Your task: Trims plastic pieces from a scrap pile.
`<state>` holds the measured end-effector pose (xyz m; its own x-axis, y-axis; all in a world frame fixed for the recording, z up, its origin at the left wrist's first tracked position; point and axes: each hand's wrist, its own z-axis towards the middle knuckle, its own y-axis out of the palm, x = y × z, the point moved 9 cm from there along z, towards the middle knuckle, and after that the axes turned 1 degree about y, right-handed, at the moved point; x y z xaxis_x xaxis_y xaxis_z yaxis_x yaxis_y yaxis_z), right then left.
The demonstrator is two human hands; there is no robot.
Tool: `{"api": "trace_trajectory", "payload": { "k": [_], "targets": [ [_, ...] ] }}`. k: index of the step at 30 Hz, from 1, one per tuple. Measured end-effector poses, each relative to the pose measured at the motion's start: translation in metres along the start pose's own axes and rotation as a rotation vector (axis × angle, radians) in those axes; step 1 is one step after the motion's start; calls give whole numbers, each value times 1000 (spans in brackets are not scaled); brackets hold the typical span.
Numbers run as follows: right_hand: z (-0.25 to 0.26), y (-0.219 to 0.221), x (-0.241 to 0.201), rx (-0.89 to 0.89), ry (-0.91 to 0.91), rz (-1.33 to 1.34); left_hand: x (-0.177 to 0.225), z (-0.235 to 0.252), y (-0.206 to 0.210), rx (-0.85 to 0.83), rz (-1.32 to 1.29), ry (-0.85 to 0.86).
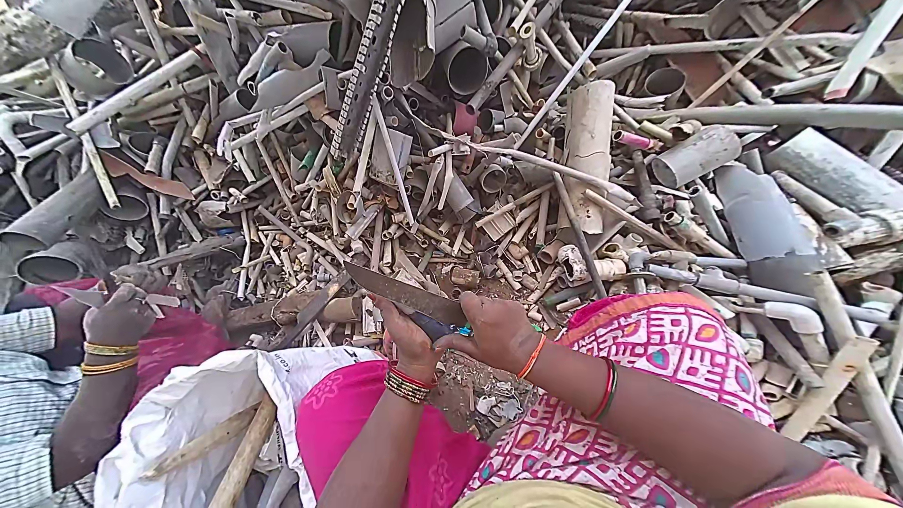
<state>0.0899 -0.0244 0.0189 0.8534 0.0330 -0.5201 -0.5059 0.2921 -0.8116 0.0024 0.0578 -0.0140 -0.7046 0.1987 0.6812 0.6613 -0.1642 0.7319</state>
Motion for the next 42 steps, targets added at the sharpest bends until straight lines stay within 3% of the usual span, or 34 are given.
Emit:
{"api": "trace_trajectory", "payload": {
  "k": [4,8,10,13,15,19,23,27,30,34,42],
  "targets": [
    [5,8,3,-194,38,-5,-8,3,-2,-40,-29,-74],
    [5,13,3,-216,4,-3,-16,2,-5,-74,-7,-135],
    [2,13,-1,-143,-54,25,-20,2,-8,-95,0,-180],
    [-3,-2,-4,222,-191,51,-17,5,-3,-140,-36,-151],
    [-6,-8,-1,352,-189,85,-9,7,0,-68,-41,-106],
    [-4,-7,5,283,-113,76,3,6,-1,20,-32,-16],
    [-6,-3,3,237,-88,68,1,6,0,-21,-64,-41],
    [-8,-6,0,311,-115,2,-5,6,0,-80,-137,-91],
    [-7,-6,-2,244,-93,-28,-9,5,1,-88,-146,-128],
    [-2,3,1,-40,28,-41,-12,4,-5,-48,-56,-112],
    [-2,14,2,-224,-6,6,-25,-4,-12,-76,58,-256]
  ]
}}
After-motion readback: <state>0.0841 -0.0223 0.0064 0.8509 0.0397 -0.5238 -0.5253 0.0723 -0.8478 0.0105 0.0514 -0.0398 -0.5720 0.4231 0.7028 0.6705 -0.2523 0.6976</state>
